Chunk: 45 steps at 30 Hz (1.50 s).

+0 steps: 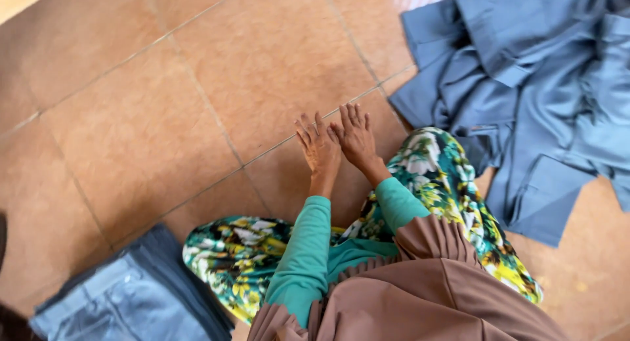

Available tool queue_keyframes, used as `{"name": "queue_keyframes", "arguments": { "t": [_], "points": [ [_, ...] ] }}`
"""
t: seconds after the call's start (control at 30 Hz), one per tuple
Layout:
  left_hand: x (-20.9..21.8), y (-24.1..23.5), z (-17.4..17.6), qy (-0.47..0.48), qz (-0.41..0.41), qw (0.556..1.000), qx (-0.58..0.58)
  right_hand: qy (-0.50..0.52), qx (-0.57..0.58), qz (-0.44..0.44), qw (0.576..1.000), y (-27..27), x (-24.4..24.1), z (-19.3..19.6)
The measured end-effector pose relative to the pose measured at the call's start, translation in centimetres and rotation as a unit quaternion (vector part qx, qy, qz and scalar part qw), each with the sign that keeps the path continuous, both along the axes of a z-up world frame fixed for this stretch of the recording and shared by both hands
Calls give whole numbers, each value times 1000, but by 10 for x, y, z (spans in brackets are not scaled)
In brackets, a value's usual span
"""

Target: The person folds light blue trousers by hand on a tiled floor. They smooth the fabric, fold the legs inward, then fold the garment in half and place it on a growing stack of folded trousers.

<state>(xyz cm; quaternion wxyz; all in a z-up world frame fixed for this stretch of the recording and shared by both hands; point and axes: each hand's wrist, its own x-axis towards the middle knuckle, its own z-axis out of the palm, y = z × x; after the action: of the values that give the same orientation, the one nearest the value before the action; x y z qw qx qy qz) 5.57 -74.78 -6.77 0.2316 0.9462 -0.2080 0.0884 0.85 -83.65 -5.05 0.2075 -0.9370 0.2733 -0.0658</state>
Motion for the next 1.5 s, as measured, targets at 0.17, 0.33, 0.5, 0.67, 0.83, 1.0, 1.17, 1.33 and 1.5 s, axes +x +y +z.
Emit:
{"name": "queue_keyframes", "arguments": {
  "t": [0.17,0.33,0.5,0.67,0.83,1.0,1.17,1.33,1.5],
  "points": [
    [-21,-66,31,-42,-66,997,5,-12,-27,-73,997,-60,-28,6],
    [-77,-159,59,-71,-167,983,-37,-16,-56,-169,984,-139,-105,42],
    [-174,-232,76,-76,-315,943,-74,-9,-33,-292,956,-189,-221,50],
    [-266,-259,37,-36,-402,913,-53,-19,4,-400,916,-190,-315,15],
    [-302,-273,17,95,-478,872,40,-28,40,-463,885,-203,-347,-9],
    [-300,-308,7,177,-499,846,60,-57,-65,-487,869,-280,-342,-1],
    [-257,-365,-35,254,-455,852,-43,-4,-117,-444,888,-377,-319,45],
    [-200,-412,-6,371,-376,845,-80,-37,-225,-419,879,-435,-316,-16],
    [-190,-416,94,608,-215,733,-215,-174,-161,-321,917,-357,-292,-37]
  ]
}}
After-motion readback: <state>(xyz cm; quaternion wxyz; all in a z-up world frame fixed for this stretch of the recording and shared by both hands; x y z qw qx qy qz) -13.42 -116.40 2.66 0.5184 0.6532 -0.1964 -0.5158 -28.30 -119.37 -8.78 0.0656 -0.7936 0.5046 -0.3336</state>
